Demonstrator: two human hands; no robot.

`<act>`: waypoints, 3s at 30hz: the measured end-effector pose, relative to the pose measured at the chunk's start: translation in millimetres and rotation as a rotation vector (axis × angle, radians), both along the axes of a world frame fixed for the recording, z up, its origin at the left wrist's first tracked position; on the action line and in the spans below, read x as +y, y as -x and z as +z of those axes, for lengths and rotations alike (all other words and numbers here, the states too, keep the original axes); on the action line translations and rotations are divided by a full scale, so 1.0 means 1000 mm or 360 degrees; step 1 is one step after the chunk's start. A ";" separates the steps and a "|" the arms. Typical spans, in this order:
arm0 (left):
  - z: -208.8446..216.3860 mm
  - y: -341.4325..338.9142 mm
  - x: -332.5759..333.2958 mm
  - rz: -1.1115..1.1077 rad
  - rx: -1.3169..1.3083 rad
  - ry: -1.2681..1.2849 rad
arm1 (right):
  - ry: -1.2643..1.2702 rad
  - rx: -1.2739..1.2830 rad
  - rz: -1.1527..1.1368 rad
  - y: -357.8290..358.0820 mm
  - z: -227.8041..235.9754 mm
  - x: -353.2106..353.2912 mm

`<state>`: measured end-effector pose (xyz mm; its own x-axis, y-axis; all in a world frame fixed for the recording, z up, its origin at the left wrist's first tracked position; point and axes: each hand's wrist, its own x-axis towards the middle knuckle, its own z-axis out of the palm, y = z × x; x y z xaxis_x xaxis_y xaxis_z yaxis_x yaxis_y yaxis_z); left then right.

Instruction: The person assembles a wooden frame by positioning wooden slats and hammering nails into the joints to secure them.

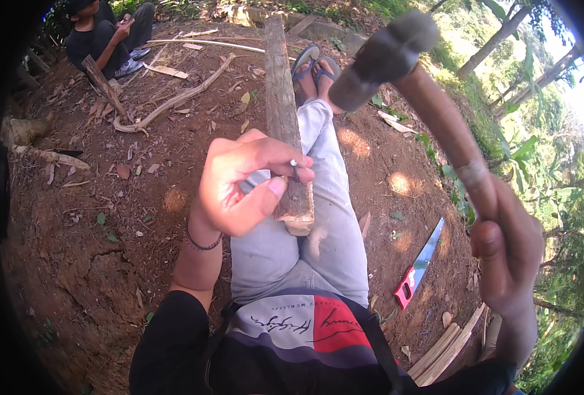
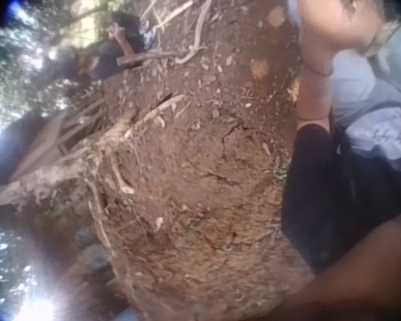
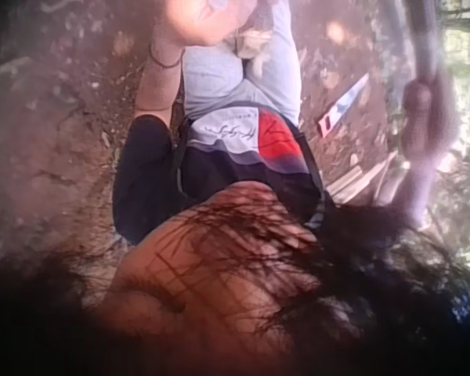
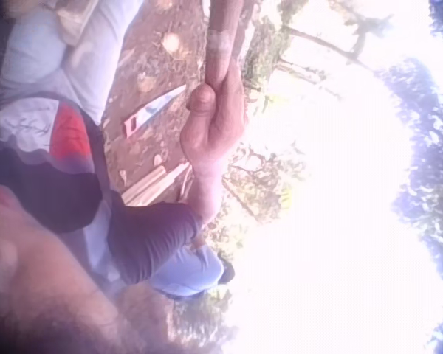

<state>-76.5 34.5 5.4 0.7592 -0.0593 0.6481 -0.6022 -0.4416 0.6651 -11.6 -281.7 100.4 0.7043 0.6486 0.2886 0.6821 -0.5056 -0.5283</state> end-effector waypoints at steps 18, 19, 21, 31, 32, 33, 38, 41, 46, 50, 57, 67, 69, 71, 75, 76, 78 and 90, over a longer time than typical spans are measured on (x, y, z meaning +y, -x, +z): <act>0.016 -0.101 0.013 0.0165 0.0739 -0.1096 | -0.0011 -0.0071 0.0042 0.018 0.006 0.010; 0.014 -0.102 0.014 0.0157 0.0680 -0.1105 | -0.0041 -0.0099 0.0015 0.019 0.007 0.012; 0.008 -0.106 0.016 0.0139 0.0561 -0.1122 | 0.0259 -0.0009 0.0086 0.021 0.019 0.022; 0.016 -0.102 0.017 0.0133 0.0598 -0.1092 | 0.0310 -0.0220 0.0153 0.015 0.022 0.027; 0.012 -0.103 0.016 0.0133 0.0548 -0.1078 | 0.0325 -0.0232 0.0151 0.015 0.024 0.026; 0.011 -0.104 0.016 0.0133 0.0497 -0.1064 | 0.0333 -0.0252 0.0148 0.015 0.026 0.024; 0.017 -0.108 0.010 0.0110 0.0769 -0.1202 | 0.0355 -0.0357 0.0249 0.013 0.021 0.026; 0.009 -0.107 0.009 0.0131 0.0504 -0.1064 | 0.0451 -0.0310 0.0183 0.011 0.039 0.027; 0.016 -0.106 0.010 0.0123 0.0740 -0.1219 | 0.0516 -0.0293 0.0197 0.011 0.026 0.032; 0.026 -0.104 0.008 0.0117 0.0911 -0.1201 | -0.0136 -0.0210 0.0005 0.006 0.030 0.011; 0.016 -0.108 0.008 0.0125 0.0712 -0.1208 | 0.0100 -0.0254 -0.0084 0.008 0.039 0.015; 0.007 -0.111 0.007 0.0154 0.0591 -0.1073 | -0.0017 -0.0336 0.0033 0.016 0.029 0.011; 0.002 -0.110 0.011 0.0170 0.0549 -0.1093 | 0.0546 -0.0331 0.0125 0.019 0.022 0.029; 0.008 -0.110 0.008 0.0183 0.0611 -0.1104 | 0.0592 -0.0335 0.0076 0.018 0.035 0.030; 0.009 -0.113 0.005 0.0138 0.0625 -0.1099 | 0.0050 -0.0247 0.0043 0.020 0.019 0.001; 0.007 -0.110 0.008 0.0146 0.0496 -0.1099 | 0.0294 -0.0271 0.0069 0.017 0.021 0.008; 0.009 -0.112 0.011 0.0188 0.0558 -0.1160 | 0.0781 -0.0322 0.0113 0.015 0.028 0.027; 0.010 -0.116 -0.002 0.0146 0.0659 -0.1109 | -0.0066 -0.0230 -0.0029 0.030 0.024 0.010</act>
